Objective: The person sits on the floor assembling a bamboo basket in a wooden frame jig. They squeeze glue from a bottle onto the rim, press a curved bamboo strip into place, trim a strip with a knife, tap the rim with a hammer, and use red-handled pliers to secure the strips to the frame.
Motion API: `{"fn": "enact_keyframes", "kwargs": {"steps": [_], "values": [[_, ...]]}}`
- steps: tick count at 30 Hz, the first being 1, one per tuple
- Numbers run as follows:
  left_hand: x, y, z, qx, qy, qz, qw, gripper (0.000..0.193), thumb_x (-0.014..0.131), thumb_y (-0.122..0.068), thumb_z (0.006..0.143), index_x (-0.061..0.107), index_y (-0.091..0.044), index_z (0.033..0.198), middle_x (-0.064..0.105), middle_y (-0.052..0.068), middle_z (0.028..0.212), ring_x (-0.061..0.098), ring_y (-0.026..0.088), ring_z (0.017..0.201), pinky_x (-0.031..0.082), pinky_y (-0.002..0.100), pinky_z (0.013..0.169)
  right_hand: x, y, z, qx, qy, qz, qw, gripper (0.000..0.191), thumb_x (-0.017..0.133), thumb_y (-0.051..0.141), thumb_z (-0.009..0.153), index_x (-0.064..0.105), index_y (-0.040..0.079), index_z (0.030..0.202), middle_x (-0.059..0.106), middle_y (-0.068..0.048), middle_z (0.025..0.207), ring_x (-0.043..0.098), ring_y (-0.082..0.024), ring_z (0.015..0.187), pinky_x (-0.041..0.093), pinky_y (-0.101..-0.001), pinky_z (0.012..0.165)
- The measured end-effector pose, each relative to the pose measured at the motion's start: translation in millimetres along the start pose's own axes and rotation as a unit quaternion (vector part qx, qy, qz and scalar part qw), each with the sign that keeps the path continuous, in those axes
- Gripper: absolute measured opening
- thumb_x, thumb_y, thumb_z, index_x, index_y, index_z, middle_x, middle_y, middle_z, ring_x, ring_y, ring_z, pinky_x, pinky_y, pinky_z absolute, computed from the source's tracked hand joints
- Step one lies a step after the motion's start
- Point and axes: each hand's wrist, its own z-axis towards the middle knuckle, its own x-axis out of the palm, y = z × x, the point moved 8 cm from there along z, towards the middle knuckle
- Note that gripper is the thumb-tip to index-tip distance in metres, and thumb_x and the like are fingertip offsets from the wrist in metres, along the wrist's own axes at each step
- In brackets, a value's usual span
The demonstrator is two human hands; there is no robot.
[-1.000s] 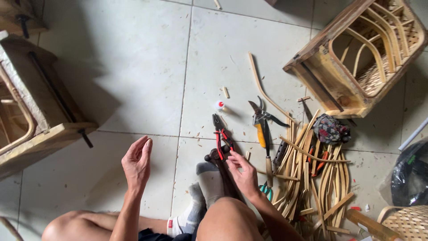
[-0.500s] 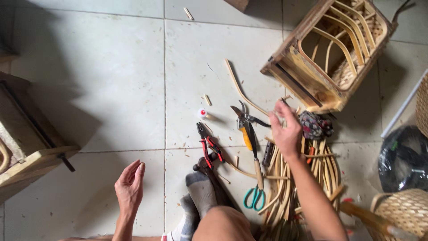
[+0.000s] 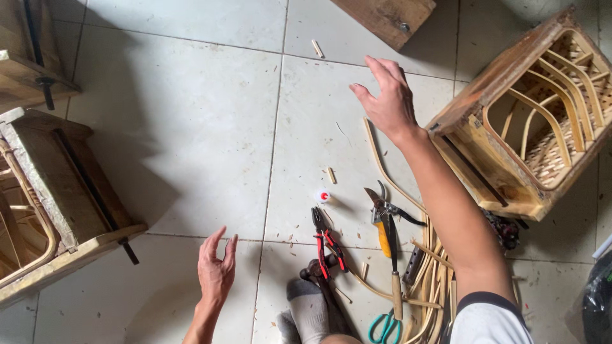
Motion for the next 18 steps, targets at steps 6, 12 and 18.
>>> {"fn": "enact_keyframes", "kwargs": {"steps": [6,12,18], "values": [[2,7,30,0.151,-0.096,0.127,0.976,0.060,0.066,-0.031,0.097,0.049,-0.004,0.148,0.051,0.022,0.149,0.045,0.038,0.141,0.036,0.050,0.117,46,-4,50,-0.022,0.051,-0.039,0.998,0.056,0.082,0.020,0.090,0.061,-0.003,0.137,0.060,-0.020,0.133,0.056,-0.039,0.121,0.046,-0.0456,0.102],[8,21,47,0.184,-0.125,0.141,0.965,0.064,0.065,-0.034,0.097,0.045,-0.002,0.149,0.049,0.022,0.151,0.042,0.037,0.144,0.030,0.051,0.122,61,15,74,-0.112,0.031,-0.072,0.991,0.052,0.083,0.016,0.097,0.061,0.002,0.142,0.060,-0.015,0.141,0.056,-0.034,0.128,0.047,-0.0437,0.111],[15,39,49,0.173,-0.112,0.109,0.972,0.064,0.065,-0.030,0.097,0.044,-0.001,0.150,0.049,0.020,0.152,0.043,0.036,0.144,0.030,0.051,0.123,68,16,87,-0.108,-0.005,-0.098,0.989,0.063,0.087,0.016,0.096,0.057,-0.001,0.149,0.055,-0.018,0.145,0.050,-0.036,0.132,0.042,-0.0451,0.114]]}}
